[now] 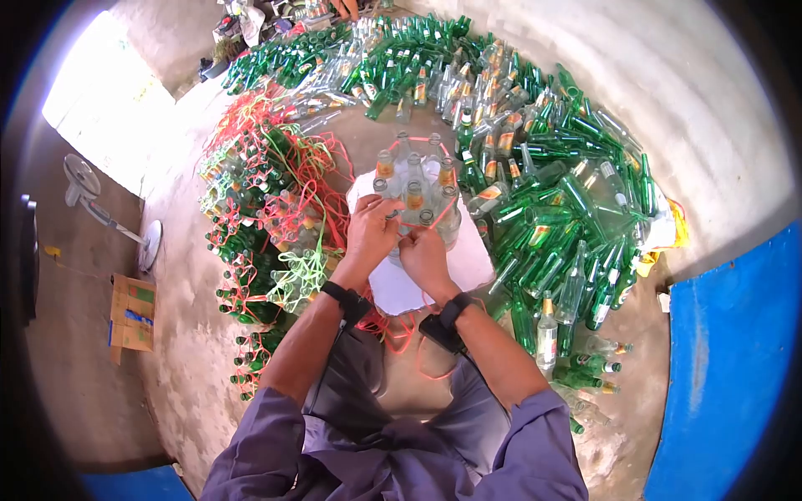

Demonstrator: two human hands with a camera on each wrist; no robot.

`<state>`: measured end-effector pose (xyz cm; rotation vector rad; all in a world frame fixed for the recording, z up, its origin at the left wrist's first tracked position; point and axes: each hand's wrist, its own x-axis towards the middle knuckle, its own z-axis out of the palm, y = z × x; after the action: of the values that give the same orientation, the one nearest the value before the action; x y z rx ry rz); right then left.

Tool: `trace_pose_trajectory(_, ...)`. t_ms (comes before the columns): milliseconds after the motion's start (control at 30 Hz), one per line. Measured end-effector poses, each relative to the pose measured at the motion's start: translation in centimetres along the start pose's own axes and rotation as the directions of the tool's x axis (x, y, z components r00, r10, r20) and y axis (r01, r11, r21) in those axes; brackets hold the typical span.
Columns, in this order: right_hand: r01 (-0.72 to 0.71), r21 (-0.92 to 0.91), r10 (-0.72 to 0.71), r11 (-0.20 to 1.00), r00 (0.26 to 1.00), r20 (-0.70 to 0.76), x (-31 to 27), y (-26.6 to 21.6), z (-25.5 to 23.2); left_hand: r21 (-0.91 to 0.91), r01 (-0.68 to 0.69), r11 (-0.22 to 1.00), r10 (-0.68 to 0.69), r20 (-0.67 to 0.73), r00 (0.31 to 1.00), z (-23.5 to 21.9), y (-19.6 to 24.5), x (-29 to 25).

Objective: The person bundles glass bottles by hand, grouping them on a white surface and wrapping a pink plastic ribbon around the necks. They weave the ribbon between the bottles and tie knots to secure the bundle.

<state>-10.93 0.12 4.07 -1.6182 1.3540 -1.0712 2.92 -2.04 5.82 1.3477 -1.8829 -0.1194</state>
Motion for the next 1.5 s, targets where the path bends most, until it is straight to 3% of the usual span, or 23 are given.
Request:
trace_pose_trajectory(100,0.066,-0.051,-0.067,0.997,0.997,-0.033,0.2,0.9,-0.1,0.144,0.063,0.988,-0.079,0.112,0.991,-0.6,0.7,0.1)
trace_pose_trajectory(333,0.117,-0.072,-0.117,0.991,0.993,-0.006,0.6,0.8,-1.3,0.196,0.072,0.978,-0.098,0.130,0.987,-0.8,0.7,0.1)
trace_pose_trajectory(533,0.203,-0.199,-0.212,0.959,0.977,-0.028,0.9,0.9,-2.2,0.109,0.027,0.994,-0.038,0.102,0.994,-0.7,0.4,0.3)
trace_pose_trajectory(600,0.179,-0.214,-0.184,0.960,0.983,-0.006,1.0,0.2,-3.0,0.132,0.086,0.988,-0.108,0.171,0.979,-0.8,0.4,0.3)
trace_pose_trajectory(867,0.205,-0.258,-0.196,0.944,0.979,0.061,1.0,-0.8,-5.8,0.073,0.113,0.991,-0.125,0.195,0.973,-1.0,0.2,0.3)
trace_pose_trajectory(1033,0.271,-0.260,-0.292,0.927,0.956,-0.044,2.9,-0.1,-6.1,0.018,0.157,0.988,-0.157,0.201,0.967,-1.0,0.0,0.2)
trace_pose_trajectory(1267,0.184,-0.259,-0.216,0.948,0.971,-0.100,5.0,1.2,-5.9,-0.019,0.159,0.987,-0.152,0.205,0.967,-1.1,-0.1,0.2)
trace_pose_trajectory(1433,-0.036,-0.199,0.018,0.979,0.996,-0.089,4.5,0.8,-6.5,-0.010,0.137,0.990,-0.133,0.188,0.973,-1.0,-0.3,0.1)
trace_pose_trajectory(1500,-0.018,-0.205,-0.002,0.979,0.995,-0.096,4.2,1.0,-6.6,0.007,0.147,0.989,-0.145,0.197,0.970,-0.9,-0.3,0.1)
